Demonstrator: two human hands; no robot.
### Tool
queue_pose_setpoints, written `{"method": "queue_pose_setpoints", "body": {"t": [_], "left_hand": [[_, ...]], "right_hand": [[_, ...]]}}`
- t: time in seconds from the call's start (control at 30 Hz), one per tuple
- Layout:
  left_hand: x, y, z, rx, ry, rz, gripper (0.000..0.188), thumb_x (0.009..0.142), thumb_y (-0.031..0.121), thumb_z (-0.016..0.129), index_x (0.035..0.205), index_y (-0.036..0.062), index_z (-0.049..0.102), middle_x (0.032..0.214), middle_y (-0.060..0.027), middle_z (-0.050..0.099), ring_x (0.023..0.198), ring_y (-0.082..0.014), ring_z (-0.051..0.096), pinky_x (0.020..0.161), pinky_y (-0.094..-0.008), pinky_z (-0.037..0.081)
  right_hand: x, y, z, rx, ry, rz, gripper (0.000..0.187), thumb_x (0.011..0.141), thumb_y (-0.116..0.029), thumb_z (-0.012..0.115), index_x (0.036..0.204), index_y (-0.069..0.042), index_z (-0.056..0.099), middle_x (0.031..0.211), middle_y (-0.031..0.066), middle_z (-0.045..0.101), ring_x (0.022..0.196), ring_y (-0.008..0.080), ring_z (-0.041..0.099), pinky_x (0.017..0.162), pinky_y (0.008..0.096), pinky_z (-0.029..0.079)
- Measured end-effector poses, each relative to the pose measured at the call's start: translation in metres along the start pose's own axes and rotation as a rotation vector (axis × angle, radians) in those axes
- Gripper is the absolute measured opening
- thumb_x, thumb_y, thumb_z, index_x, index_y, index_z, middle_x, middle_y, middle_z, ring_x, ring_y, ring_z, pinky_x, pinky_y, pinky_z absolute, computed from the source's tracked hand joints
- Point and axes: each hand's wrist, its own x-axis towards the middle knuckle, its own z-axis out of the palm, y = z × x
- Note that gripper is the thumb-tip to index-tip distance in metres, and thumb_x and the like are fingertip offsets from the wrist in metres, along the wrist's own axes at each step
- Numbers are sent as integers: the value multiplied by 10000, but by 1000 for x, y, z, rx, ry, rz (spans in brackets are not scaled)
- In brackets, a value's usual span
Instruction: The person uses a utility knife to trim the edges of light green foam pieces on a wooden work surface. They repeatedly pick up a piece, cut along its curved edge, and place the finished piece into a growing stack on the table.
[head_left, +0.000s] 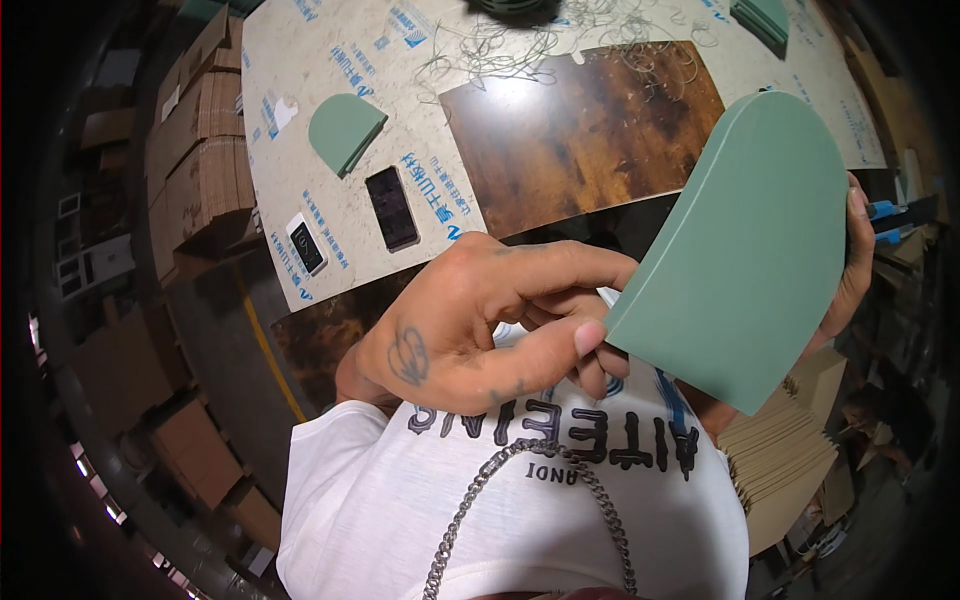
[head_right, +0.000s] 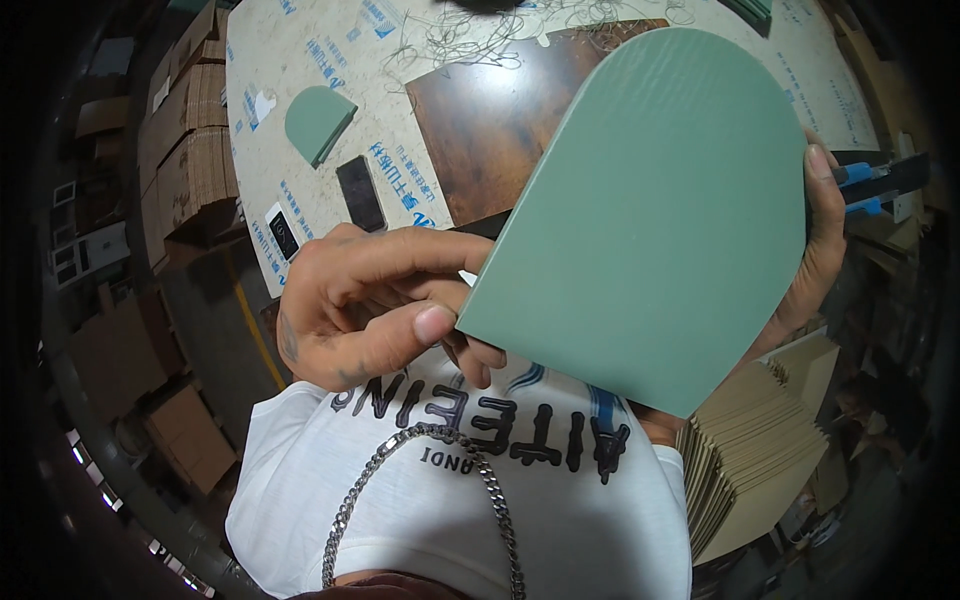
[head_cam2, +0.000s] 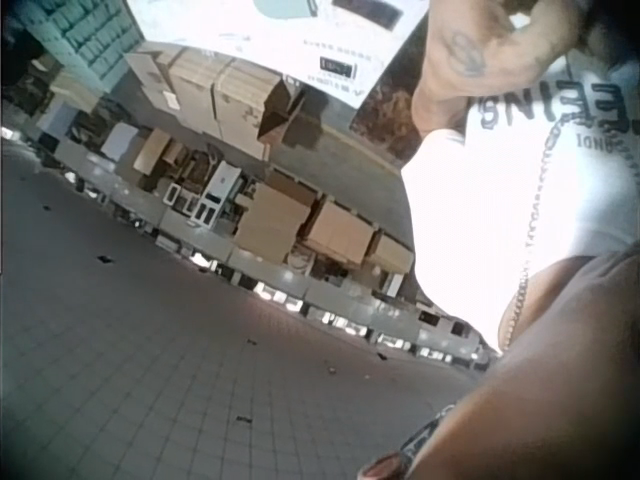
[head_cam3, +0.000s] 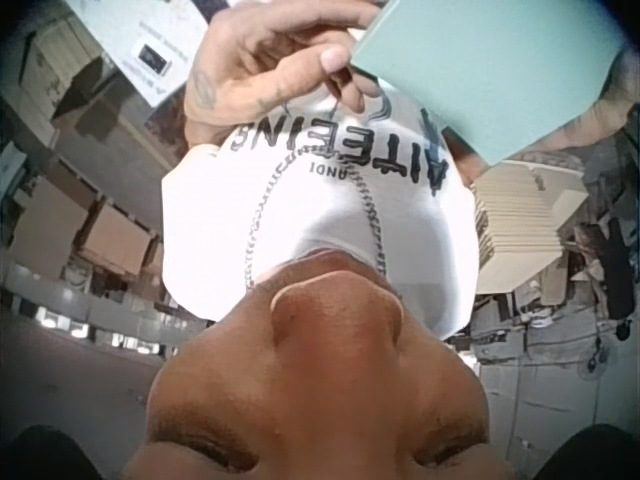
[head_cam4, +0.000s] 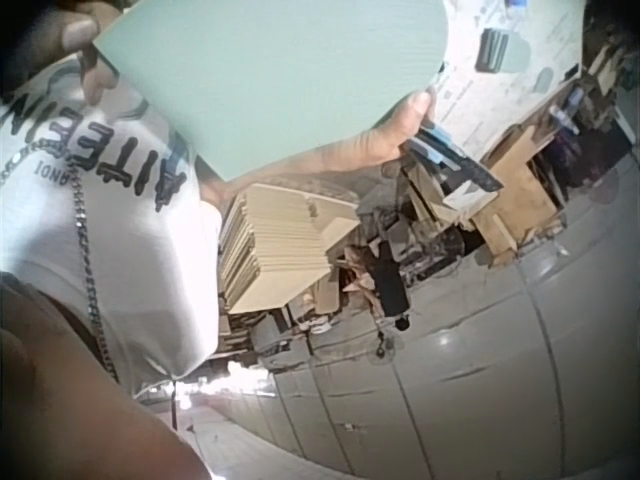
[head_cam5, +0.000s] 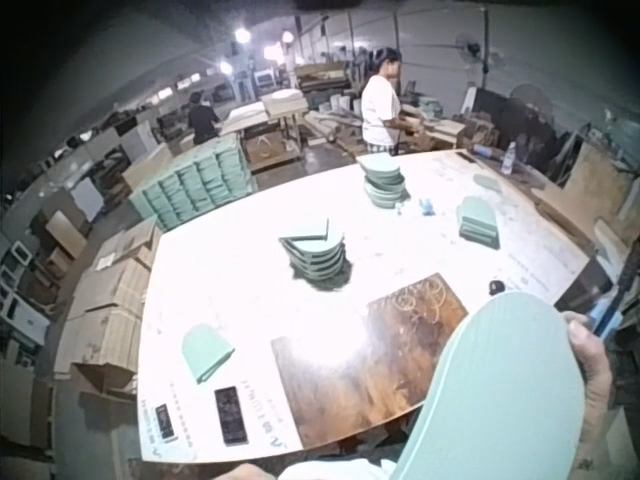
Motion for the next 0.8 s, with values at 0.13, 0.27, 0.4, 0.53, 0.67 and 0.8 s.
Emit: {"method": "queue_pose_setpoints", "body": {"t": [0.13, 0.27, 0.4, 0.53, 0.67, 0.8], "left_hand": [[-3, -1, 0, 14, 10, 8, 357, 991, 41, 561, 1314, -110, 566, 865, -144, 747, 778, -163, 736, 719, -306, 622], [-4, -3, 1, 43, 12, 13, 339, 986, 37, 553, 1296, -97, 585, 867, -142, 749, 773, -162, 737, 720, -303, 623], [0, -1, 0, 100, 13, -25, 318, 982, 37, 548, 1266, -95, 600, 869, -139, 755, 767, -160, 739, 714, -297, 626], [-1, 0, 1, 141, 22, -79, 295, 973, 40, 547, 1222, -103, 613, 864, -141, 759, 754, -159, 740, 714, -288, 628], [0, -3, 0, 122, 30, -85, 283, 941, 29, 536, 1169, -115, 620, 810, -130, 746, 737, -155, 738, 710, -281, 624], [3, -2, 0, 182, 51, -150, 292, 912, 21, 528, 1150, -123, 617, 758, -118, 727, 716, -149, 732, 674, -275, 614]], "right_hand": [[-5, 4, 1, -57, -15, -67, 225, 1020, -291, 533, 1133, -109, 601, 1021, 25, 621, 945, 106, 651, 829, 265, 563], [-8, 11, -5, -303, -68, -277, 243, 1028, -245, 524, 1207, -95, 591, 1123, 49, 608, 1024, 126, 641, 885, 280, 559], [-8, 8, -14, -781, -172, -697, 279, 1036, -198, 516, 1281, -82, 581, 1226, 73, 594, 1103, 145, 632, 941, 294, 554], [-3, 7, -20, -998, -287, -981, 328, 1043, -152, 508, 1354, -69, 572, 1328, 97, 581, 1183, 165, 623, 997, 308, 550], [-2, -6, -36, -963, -368, -829, 349, 1046, -106, 491, 1387, -61, 549, 1357, 104, 566, 1184, 197, 628, 1006, 328, 551], [-3, -9, -42, -910, -339, -699, 345, 1049, -86, 482, 1386, -56, 550, 1343, 91, 570, 1144, 189, 646, 978, 313, 564]]}}
